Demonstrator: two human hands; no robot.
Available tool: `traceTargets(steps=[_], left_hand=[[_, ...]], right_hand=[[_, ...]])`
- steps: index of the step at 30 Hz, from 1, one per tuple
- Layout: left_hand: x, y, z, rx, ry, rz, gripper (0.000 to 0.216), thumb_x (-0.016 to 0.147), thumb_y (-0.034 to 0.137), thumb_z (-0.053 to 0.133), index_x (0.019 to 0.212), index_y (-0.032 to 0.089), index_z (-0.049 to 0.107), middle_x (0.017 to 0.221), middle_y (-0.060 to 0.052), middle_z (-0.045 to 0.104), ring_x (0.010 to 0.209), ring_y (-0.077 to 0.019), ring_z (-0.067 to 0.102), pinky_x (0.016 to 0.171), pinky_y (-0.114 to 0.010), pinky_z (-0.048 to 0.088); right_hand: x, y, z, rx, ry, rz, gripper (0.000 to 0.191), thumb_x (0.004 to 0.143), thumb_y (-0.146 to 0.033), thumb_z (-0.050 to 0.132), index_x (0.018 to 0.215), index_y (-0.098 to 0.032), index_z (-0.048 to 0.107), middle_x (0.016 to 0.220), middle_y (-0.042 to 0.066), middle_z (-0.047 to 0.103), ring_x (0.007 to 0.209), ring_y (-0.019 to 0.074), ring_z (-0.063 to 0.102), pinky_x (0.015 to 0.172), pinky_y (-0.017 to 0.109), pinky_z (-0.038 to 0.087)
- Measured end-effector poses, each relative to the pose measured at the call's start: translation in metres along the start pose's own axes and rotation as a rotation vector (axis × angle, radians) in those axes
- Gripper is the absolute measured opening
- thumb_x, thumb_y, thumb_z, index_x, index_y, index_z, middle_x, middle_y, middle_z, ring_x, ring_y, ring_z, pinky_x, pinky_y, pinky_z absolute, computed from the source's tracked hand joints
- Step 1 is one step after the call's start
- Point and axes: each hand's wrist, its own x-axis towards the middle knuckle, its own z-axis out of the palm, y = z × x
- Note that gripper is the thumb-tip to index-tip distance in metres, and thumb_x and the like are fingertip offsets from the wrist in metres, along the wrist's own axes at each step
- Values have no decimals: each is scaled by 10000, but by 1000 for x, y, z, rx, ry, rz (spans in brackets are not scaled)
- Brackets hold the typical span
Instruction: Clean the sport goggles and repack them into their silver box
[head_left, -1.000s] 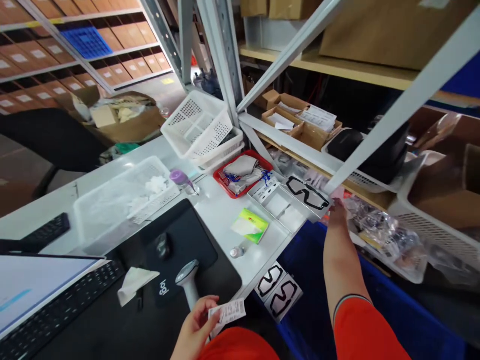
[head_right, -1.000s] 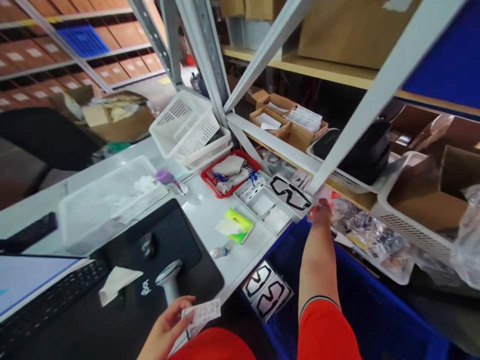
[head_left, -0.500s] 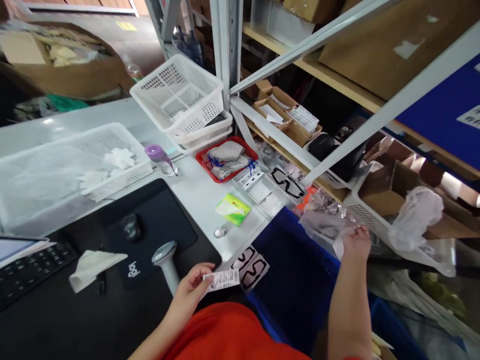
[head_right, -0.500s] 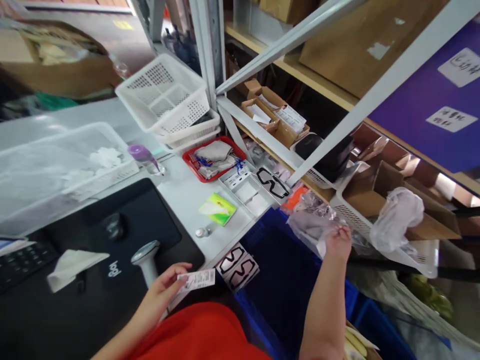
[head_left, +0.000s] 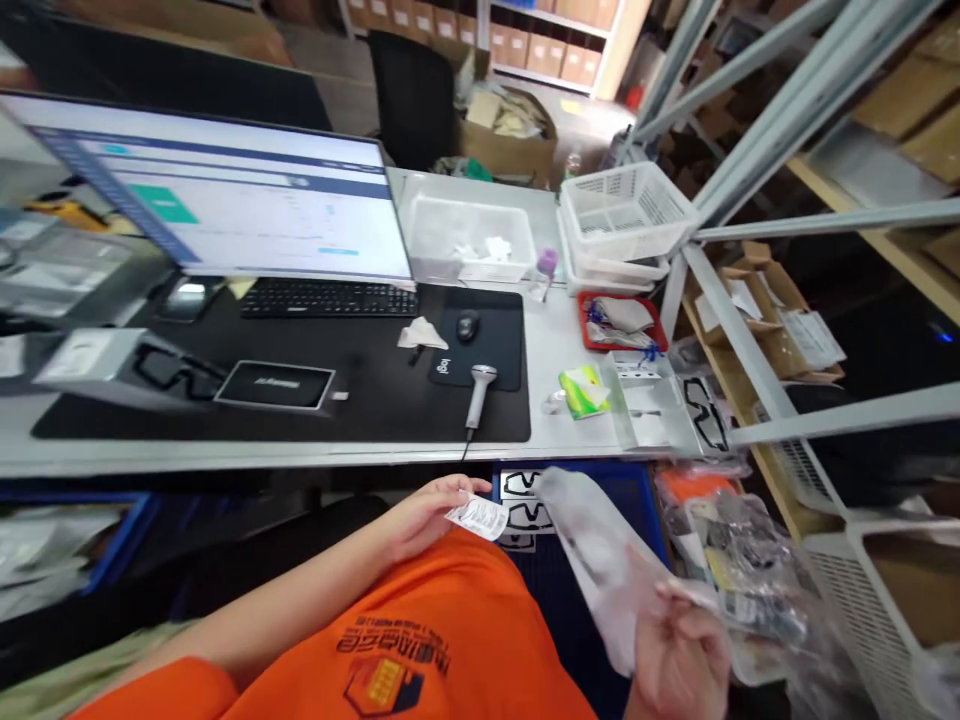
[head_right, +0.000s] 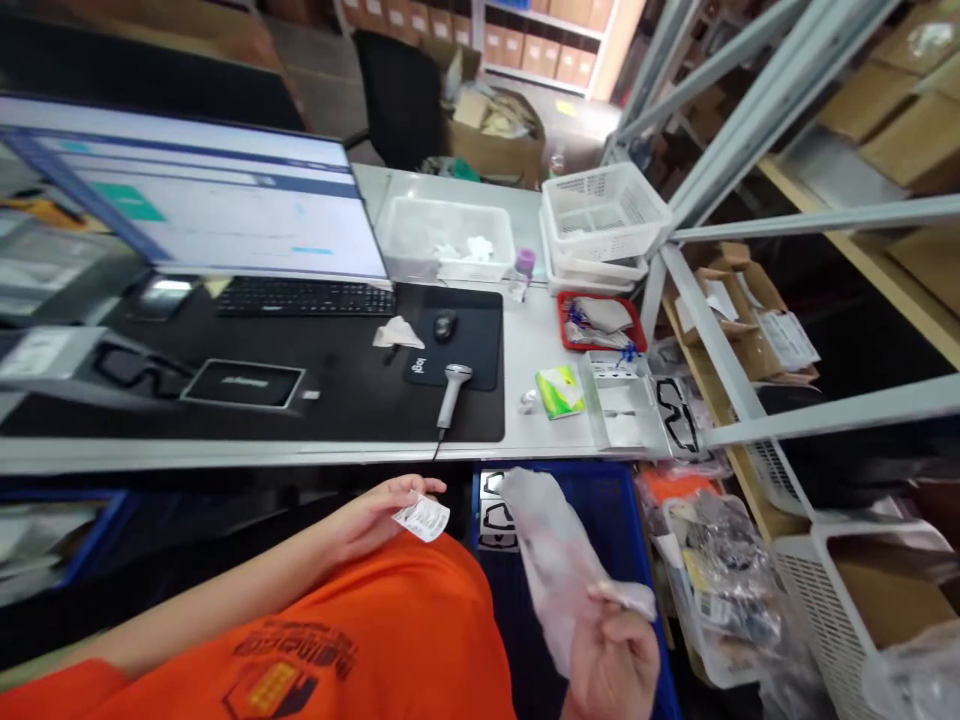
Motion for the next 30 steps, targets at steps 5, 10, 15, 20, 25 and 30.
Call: traceTargets(steps=[5, 10, 15, 20, 25, 30], left_hand=[[-61, -2, -36, -179, 173, 206, 196, 604, 187, 848, 674, 118, 678, 1133, -97, 706, 772, -142, 632, 705, -259, 515], [-101, 5, -70, -333, 319, 423, 133, 668, 154, 779, 743, 126, 673, 1012, -99, 729, 827, -168, 663, 747, -274, 550], [-124, 20, -110, -401, 429, 665, 204, 714, 206, 714, 907, 170, 658, 989, -76, 715, 857, -182, 661, 777, -314, 550], [-117, 58, -150, -364, 533, 902, 412, 694, 214, 731, 1083, 215, 594, 1119, -34, 651, 963, -166, 645, 812, -277, 509], [-91, 103, -183, -278, 570, 999, 553, 716, 212, 740, 1214, 242, 502, 1147, -30, 625, 982, -158, 646, 856, -277, 470], [-78, 119, -215, -197, 571, 964, 684, 706, 240, 775, 1294, 238, 425, 1155, -64, 616, 939, -168, 653, 887, -332, 472]], right_hand=[[20, -22, 128, 373, -243, 166, 266, 751, -282, 848, 579, -222, 655, 822, 14, 766, 757, 189, 735, 740, 339, 567], [31, -28, 276, 463, -622, 252, 243, 733, -350, 827, 600, -224, 666, 869, 27, 783, 832, 215, 744, 881, 439, 568], [33, -3, 357, 531, -782, 304, 217, 681, -322, 844, 638, -220, 656, 868, 24, 774, 873, 221, 735, 967, 489, 540], [37, 44, 385, 507, -719, 401, 177, 691, -276, 802, 703, -223, 633, 815, -15, 748, 757, 155, 707, 862, 397, 578], [48, 82, 397, 361, -806, 515, 136, 679, -225, 768, 746, -206, 651, 939, 55, 761, 886, 228, 734, 799, 433, 613], [74, 116, 369, -116, -890, 295, 122, 800, -346, 637, 867, -244, 642, 923, 64, 742, 735, 230, 730, 522, 340, 594]])
